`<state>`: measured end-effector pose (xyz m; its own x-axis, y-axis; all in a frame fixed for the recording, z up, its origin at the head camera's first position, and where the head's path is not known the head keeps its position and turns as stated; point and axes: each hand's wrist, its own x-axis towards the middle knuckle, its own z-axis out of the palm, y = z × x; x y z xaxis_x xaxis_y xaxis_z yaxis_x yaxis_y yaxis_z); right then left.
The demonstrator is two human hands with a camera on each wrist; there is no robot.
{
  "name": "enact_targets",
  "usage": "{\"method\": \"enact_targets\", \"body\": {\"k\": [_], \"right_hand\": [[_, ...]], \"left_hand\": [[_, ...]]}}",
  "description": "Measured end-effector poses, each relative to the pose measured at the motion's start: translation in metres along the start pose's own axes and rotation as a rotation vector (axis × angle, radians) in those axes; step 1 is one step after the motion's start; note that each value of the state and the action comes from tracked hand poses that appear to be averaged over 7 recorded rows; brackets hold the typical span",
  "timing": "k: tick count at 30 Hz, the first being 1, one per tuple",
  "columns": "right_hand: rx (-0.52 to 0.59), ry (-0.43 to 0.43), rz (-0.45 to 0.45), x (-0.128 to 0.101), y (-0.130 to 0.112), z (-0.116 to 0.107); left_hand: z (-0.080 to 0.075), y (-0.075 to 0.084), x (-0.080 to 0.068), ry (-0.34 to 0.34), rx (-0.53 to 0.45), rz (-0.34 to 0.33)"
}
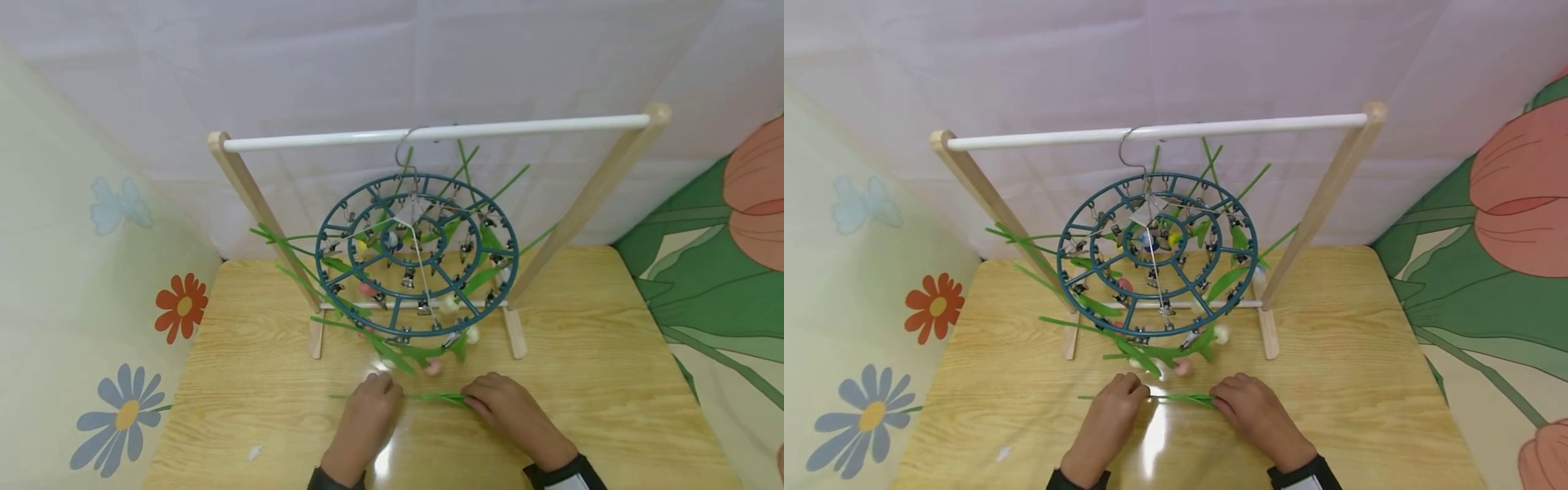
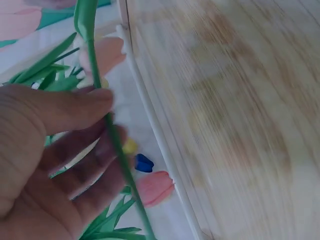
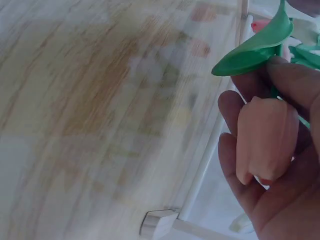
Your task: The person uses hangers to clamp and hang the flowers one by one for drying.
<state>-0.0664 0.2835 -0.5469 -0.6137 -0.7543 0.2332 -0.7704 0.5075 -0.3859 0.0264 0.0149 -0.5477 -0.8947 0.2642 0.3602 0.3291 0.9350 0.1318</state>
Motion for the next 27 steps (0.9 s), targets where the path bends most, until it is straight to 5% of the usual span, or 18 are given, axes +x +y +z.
{"method": "enact_targets", "body": {"k": [5, 8, 13, 18, 24, 27], "right_hand": [[0.064, 0.073, 0.055, -0.003, 0.004, 0.000], [0.164, 0.139, 0.062, -0.004, 0.005, -0.003], [0.392, 0.227, 0.037, -0.001, 0.000, -0.006], [0.508, 0.272, 0.027, 0.003, -0.007, 0.001], [0.553, 0.347, -0.054, 0.009, -0.009, 0.011], [0.544, 0.336, -0.065, 0.010, -0.012, 0.010]], "left_hand": [[-0.004, 0.010, 0.001, 0.169, -0.075, -0.008], [-0.005, 0.020, 0.000, 0.196, -0.209, -0.052], [0.001, 0.035, 0.002, 0.132, -0.686, -0.288], [0.005, 0.048, 0.010, 0.236, -1.156, -0.438], [0.006, 0.058, 0.021, 0.340, -1.391, -0.473], [0.008, 0.059, 0.025, 0.424, -1.403, -0.401]]}}
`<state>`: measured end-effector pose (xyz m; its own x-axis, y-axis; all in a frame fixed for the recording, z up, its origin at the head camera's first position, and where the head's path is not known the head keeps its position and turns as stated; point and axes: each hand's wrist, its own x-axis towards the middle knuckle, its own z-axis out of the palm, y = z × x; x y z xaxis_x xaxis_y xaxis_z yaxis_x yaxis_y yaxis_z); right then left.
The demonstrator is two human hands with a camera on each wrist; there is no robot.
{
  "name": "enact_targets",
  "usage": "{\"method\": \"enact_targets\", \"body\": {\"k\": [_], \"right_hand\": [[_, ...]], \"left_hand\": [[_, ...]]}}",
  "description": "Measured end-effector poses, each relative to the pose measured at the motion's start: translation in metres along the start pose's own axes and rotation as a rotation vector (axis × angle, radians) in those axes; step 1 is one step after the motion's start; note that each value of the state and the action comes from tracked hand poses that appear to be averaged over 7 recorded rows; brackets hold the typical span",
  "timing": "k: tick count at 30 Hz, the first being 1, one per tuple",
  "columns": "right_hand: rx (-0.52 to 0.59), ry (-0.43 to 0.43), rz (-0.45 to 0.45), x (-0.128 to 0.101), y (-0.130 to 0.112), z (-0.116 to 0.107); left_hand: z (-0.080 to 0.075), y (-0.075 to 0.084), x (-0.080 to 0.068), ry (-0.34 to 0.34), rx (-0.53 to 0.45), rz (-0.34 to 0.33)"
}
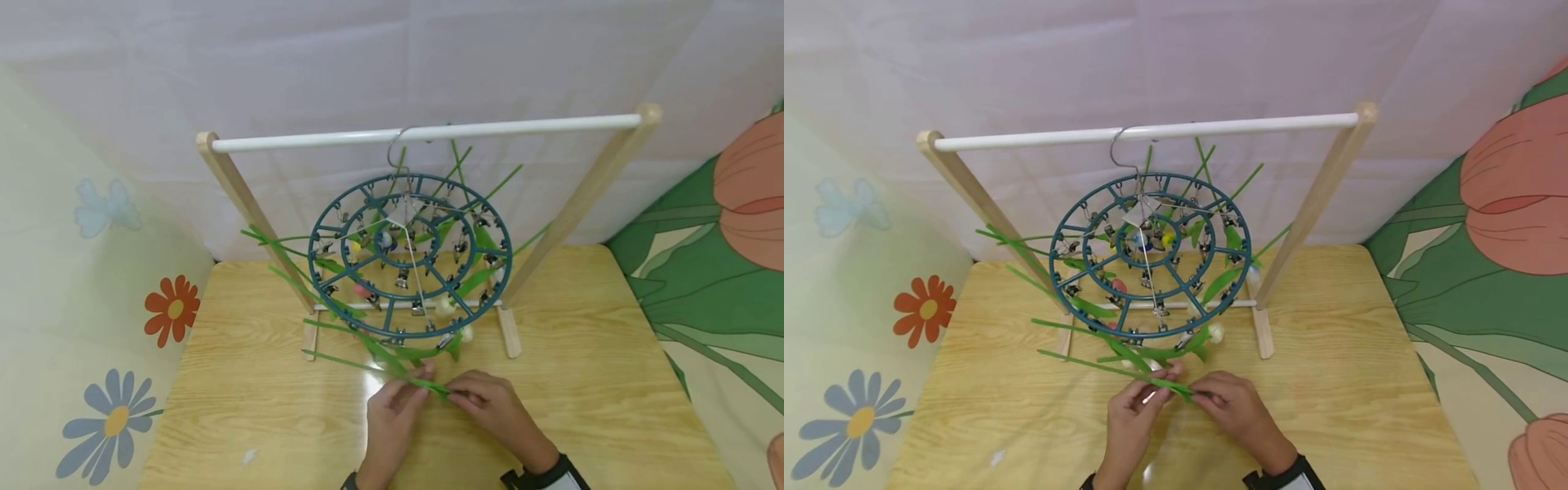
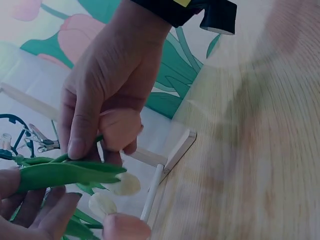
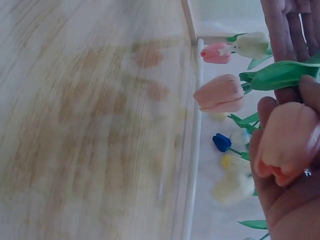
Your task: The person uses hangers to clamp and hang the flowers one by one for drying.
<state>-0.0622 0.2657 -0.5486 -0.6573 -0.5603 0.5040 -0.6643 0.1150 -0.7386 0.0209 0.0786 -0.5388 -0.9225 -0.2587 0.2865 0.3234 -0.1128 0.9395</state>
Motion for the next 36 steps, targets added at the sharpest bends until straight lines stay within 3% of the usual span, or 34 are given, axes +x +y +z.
{"method": "enact_targets", "body": {"k": [4, 8, 13, 16, 18, 23, 25, 29, 36], "right_hand": [[-0.079, -0.014, -0.004, 0.005, -0.006, -0.006], [-0.152, 0.077, 0.069, 0.011, -0.008, -0.024], [-0.074, 0.229, 0.155, 0.034, -0.009, -0.057], [-0.014, 0.238, 0.149, 0.055, -0.011, -0.076], [-0.032, 0.209, 0.125, 0.069, -0.011, -0.086], [-0.125, 0.104, 0.029, 0.098, -0.008, -0.099], [-0.110, 0.069, 0.003, 0.103, -0.007, -0.101], [-0.028, 0.027, 0.004, 0.108, -0.008, -0.104], [0.048, -0.019, 0.070, 0.105, -0.015, -0.098]], "left_hand": [[0.000, -0.004, 0.003, -0.013, -0.008, 0.134], [-0.003, -0.007, 0.006, -0.030, 0.073, 0.211], [-0.007, -0.007, 0.010, -0.046, 0.347, 0.392], [-0.008, -0.005, 0.014, -0.087, 0.492, 0.511], [-0.007, -0.003, 0.015, -0.130, 0.558, 0.550], [-0.004, 0.001, 0.016, -0.239, 0.656, 0.544], [-0.001, 0.001, 0.017, -0.266, 0.658, 0.540], [0.007, 0.000, 0.022, -0.280, 0.641, 0.553], [0.023, 0.001, 0.027, -0.269, 0.648, 0.501]]}}
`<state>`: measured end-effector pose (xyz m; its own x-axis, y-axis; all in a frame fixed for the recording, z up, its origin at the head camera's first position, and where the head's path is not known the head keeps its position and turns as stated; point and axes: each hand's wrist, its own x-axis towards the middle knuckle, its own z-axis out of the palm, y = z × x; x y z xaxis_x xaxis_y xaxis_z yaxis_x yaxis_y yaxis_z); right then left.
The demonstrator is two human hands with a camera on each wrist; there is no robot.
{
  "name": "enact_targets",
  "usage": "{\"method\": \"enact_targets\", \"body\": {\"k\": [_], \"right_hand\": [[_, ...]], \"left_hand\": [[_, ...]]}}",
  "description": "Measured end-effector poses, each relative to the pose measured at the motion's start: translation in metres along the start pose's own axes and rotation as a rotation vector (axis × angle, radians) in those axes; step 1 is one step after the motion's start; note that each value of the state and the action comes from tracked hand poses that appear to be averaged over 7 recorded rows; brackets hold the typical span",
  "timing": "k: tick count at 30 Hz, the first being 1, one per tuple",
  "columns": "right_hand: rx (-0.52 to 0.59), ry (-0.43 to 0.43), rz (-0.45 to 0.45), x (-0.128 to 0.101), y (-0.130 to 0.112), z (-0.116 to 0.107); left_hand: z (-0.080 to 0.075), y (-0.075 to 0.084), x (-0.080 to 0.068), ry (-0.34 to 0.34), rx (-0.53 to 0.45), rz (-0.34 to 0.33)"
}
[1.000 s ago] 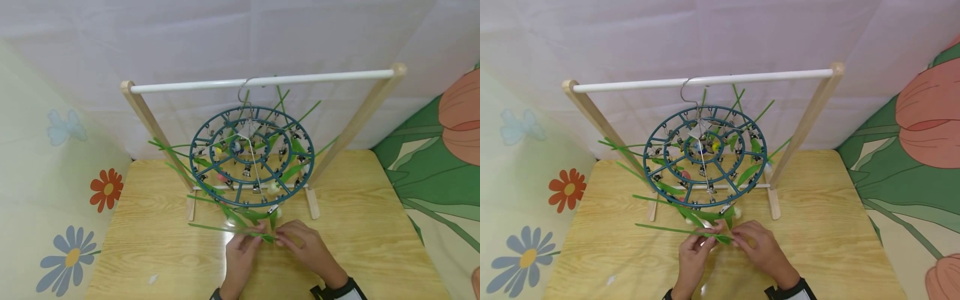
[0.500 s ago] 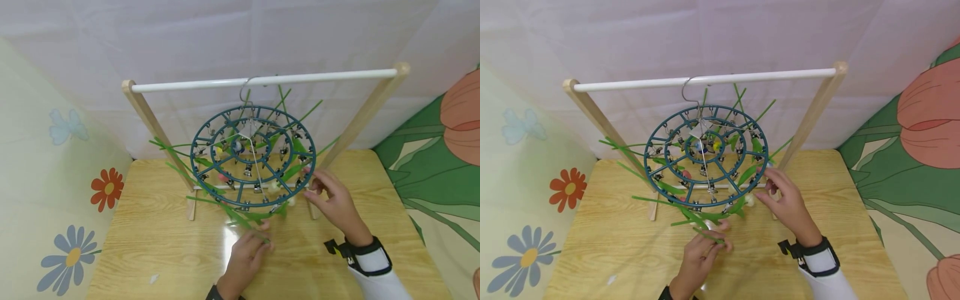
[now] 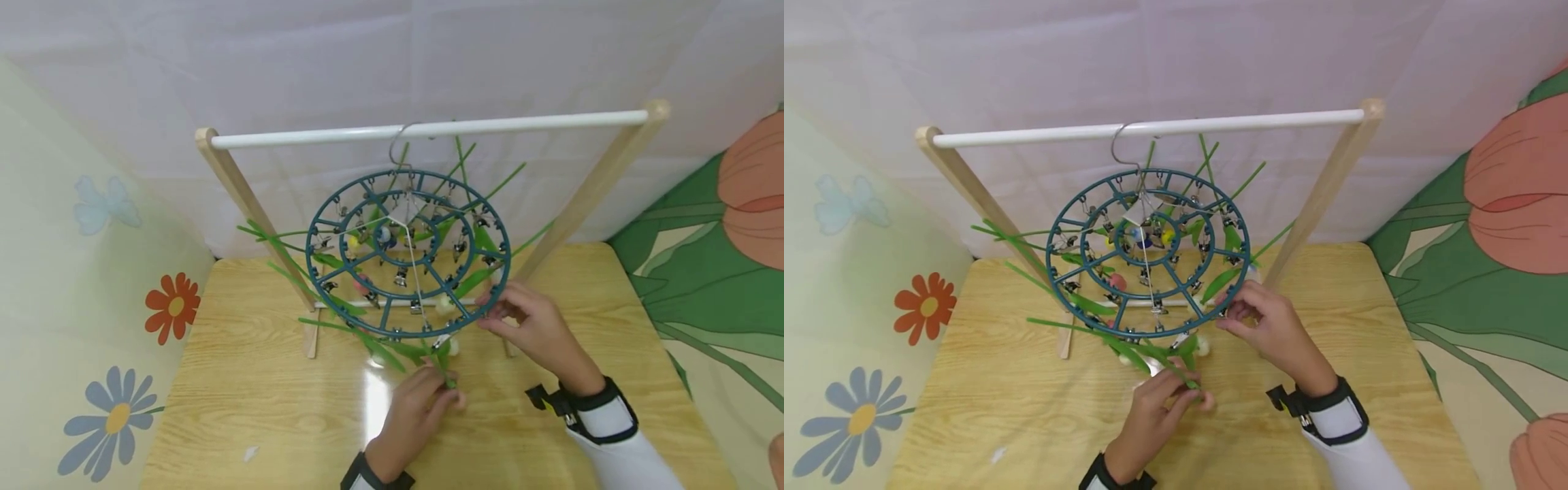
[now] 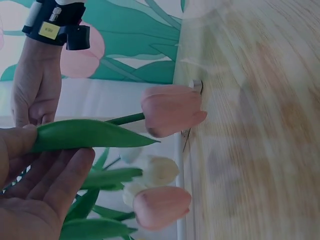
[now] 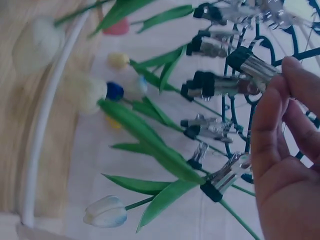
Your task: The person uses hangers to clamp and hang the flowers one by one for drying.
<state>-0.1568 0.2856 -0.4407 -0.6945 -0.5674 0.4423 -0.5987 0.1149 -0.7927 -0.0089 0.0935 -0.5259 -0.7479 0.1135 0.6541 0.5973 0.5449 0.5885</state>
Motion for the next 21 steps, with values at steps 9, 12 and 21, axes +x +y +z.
{"method": "enact_targets", "body": {"k": [9, 12, 21], "right_hand": [[0.062, -0.005, 0.045, -0.011, -0.004, 0.022], [0.139, 0.005, 0.059, -0.013, -0.004, 0.027], [0.128, 0.010, 0.001, -0.017, -0.005, 0.033]], "left_hand": [[0.006, -0.002, 0.007, 0.040, -0.009, -0.098], [0.008, -0.004, 0.010, 0.075, -0.006, -0.118], [0.007, -0.009, 0.019, 0.210, 0.045, -0.170]]}}
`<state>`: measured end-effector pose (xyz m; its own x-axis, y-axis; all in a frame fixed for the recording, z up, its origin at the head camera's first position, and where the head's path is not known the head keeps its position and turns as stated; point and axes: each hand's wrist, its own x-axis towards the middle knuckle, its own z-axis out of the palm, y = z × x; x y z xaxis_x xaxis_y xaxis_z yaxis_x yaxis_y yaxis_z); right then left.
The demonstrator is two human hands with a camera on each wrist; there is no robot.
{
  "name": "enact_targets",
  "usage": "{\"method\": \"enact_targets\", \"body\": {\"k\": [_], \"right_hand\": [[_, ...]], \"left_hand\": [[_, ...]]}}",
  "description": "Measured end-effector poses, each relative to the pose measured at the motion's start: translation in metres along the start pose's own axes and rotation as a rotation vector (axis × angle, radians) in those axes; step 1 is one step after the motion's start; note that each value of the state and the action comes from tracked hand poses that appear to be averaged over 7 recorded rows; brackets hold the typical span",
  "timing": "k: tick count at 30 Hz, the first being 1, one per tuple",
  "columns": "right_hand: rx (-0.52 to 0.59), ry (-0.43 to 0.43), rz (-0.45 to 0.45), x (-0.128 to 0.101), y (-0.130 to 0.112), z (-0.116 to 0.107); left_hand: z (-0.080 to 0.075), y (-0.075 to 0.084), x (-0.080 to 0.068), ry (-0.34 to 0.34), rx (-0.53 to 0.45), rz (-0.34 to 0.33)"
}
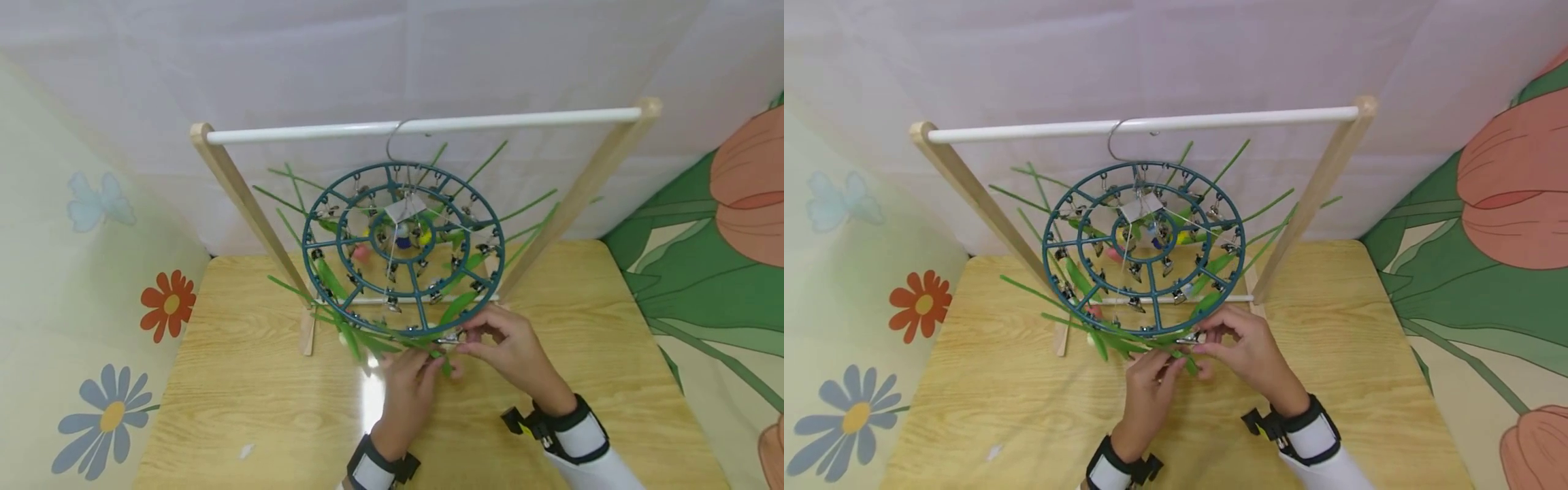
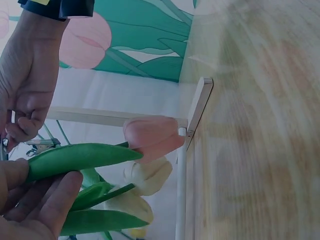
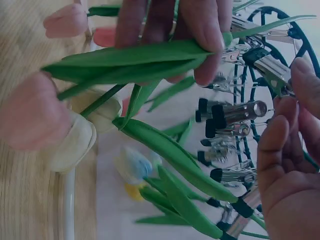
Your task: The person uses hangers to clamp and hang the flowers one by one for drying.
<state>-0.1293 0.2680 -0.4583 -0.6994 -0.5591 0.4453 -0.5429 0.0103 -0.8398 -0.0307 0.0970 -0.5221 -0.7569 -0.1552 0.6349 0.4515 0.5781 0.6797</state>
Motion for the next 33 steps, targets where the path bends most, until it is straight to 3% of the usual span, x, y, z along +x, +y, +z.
{"method": "enact_targets", "body": {"k": [8, 17, 23, 28, 33], "right_hand": [[-0.025, 0.025, -0.047, -0.001, 0.000, 0.004], [-0.033, 0.051, -0.030, -0.004, -0.001, 0.008], [-0.034, 0.033, -0.015, -0.003, -0.002, 0.008], [-0.036, 0.005, -0.041, -0.003, 0.001, 0.011], [-0.127, 0.002, -0.081, -0.003, 0.004, 0.011]], "left_hand": [[0.004, -0.002, 0.004, 0.050, 0.002, 0.016], [0.003, 0.001, 0.003, 0.012, 0.012, -0.076], [0.004, 0.000, 0.003, 0.026, 0.018, -0.025], [0.000, 0.000, 0.002, -0.027, 0.040, -0.062], [-0.016, -0.001, 0.003, -0.105, 0.096, -0.053]]}}
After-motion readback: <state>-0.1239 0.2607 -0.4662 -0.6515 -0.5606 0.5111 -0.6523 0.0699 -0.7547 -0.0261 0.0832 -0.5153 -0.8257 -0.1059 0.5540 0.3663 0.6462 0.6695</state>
